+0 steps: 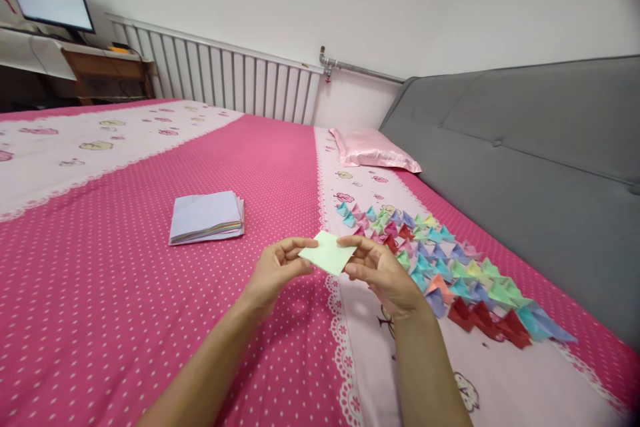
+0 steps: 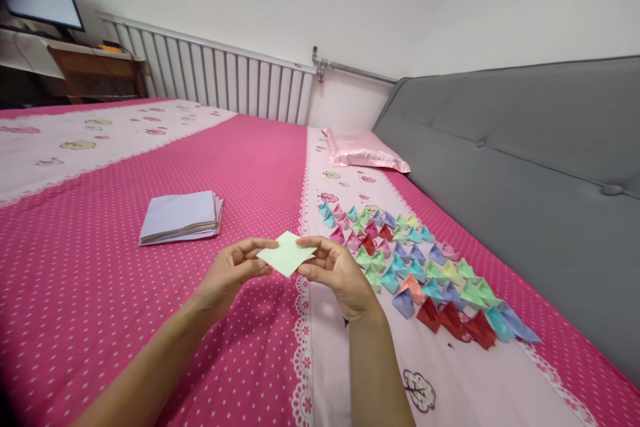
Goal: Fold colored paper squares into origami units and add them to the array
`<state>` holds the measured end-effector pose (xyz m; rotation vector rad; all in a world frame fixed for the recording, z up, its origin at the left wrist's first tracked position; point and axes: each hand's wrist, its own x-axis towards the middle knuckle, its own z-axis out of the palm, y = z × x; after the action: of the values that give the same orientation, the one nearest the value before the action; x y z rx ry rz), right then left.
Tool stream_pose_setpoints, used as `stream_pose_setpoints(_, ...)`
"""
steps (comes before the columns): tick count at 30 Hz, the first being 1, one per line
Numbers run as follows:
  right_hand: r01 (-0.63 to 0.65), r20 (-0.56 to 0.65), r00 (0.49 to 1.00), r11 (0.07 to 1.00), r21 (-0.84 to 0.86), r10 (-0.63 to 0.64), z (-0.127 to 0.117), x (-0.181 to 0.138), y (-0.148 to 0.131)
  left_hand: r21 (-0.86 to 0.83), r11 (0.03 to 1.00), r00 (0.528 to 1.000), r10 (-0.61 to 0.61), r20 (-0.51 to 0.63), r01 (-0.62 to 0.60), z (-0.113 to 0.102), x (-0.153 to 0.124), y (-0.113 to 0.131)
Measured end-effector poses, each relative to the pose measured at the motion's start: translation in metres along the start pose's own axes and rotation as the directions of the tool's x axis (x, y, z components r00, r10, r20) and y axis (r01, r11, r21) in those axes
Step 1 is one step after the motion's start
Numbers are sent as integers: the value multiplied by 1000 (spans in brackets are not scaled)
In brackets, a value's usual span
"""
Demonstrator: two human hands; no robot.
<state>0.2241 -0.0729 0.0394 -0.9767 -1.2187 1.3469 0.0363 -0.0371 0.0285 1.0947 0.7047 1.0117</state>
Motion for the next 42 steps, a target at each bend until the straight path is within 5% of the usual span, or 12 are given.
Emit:
stream_pose_setpoints(26,-41,-107,994,998,-50,35,1,1,1,49,998,999,27,-23,-26,4,-2,1)
stream_pose_setpoints(42,30,-30,999,998,-53,-32,5,1,-1,92,989,989,122,-87,-114,6,0,-1)
